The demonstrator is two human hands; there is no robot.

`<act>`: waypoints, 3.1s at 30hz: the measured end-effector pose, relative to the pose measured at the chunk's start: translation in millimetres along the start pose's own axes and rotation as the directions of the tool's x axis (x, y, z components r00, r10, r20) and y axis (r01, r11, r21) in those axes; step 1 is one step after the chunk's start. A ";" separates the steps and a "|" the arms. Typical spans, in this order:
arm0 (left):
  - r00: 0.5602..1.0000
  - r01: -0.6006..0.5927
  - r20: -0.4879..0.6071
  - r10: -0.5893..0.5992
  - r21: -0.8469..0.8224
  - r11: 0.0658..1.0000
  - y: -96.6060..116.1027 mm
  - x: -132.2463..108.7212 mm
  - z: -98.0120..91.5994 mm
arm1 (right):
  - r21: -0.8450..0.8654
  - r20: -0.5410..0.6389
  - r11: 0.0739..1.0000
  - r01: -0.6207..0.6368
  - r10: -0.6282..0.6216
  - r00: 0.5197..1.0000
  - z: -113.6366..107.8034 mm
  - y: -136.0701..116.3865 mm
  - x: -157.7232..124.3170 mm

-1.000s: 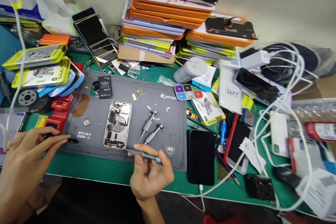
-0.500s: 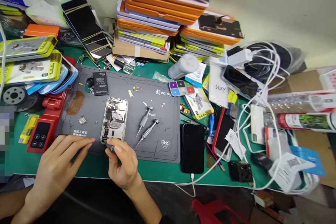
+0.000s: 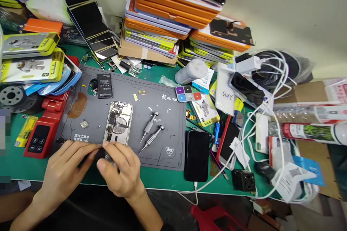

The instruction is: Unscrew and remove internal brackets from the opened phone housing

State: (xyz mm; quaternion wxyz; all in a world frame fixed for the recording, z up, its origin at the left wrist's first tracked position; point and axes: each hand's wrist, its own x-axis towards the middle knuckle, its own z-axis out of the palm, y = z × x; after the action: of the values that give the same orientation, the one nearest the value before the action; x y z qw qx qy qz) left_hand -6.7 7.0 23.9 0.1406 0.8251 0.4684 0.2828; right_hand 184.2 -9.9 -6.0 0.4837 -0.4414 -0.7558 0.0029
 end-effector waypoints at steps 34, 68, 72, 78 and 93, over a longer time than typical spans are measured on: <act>0.994 -0.109 -0.018 0.110 0.048 0.993 -11.4 14.7 18.0 | -0.300 -0.251 0.721 -0.625 0.572 0.781 -83.1 55.8 -19.2; 0.967 -0.118 -0.243 0.080 -0.146 0.982 -7.0 -10.9 22.2 | -0.575 0.082 0.351 -0.739 0.924 0.375 -66.6 41.4 22.5; 0.966 -0.098 -0.250 0.062 -0.131 0.987 -6.7 -12.1 24.6 | -0.600 0.010 0.380 -0.704 0.884 0.468 -57.7 33.4 10.9; 0.961 -0.111 -0.268 0.073 -0.129 0.985 -8.1 -7.8 22.5 | -0.374 -0.094 0.486 -0.790 0.828 0.553 -61.8 34.3 10.6; 0.978 -0.030 -0.209 -0.004 -0.155 0.987 -8.3 -6.3 17.6 | 0.127 -0.165 0.963 -0.237 0.256 0.952 28.5 -3.4 -11.4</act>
State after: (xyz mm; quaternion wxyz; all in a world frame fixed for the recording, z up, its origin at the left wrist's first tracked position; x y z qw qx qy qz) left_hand -4.4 6.6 3.6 0.1535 0.7803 0.4513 0.4048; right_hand 162.7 -7.5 -28.0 0.5687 -0.5046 -0.6465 0.0634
